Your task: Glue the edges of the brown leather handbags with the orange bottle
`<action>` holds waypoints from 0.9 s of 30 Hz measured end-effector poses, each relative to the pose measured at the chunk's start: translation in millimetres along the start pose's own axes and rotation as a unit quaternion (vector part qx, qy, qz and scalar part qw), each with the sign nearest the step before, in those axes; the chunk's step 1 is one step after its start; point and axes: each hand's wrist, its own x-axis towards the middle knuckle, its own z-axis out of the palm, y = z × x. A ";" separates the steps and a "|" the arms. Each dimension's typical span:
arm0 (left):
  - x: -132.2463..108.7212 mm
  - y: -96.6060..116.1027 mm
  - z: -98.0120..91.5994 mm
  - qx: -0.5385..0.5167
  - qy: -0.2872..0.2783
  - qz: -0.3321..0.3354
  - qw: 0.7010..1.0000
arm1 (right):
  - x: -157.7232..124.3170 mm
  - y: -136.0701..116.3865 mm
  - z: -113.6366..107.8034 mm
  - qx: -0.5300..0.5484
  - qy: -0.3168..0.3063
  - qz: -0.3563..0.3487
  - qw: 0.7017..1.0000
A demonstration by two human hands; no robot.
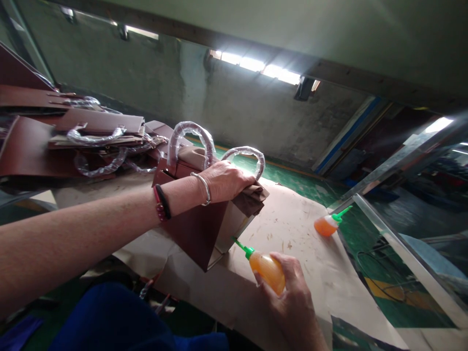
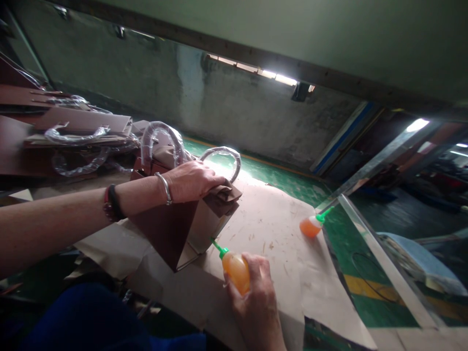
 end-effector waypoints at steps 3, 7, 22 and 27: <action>0.1 -0.1 1.0 0.002 0.004 0.002 1.000 | -3.1 -0.6 3.8 0.007 -0.009 -0.010 1.000; -1.4 0.7 0.5 0.008 0.003 -0.004 1.000 | -5.9 -3.6 5.0 0.024 -0.029 0.013 0.999; -10.8 3.6 -3.7 0.021 0.014 0.007 1.000 | -1.1 -12.2 -8.3 -0.018 0.015 0.004 1.000; -12.3 5.7 -4.8 0.024 0.009 0.005 1.000 | -5.5 -12.1 -1.6 -0.025 0.002 -0.002 1.000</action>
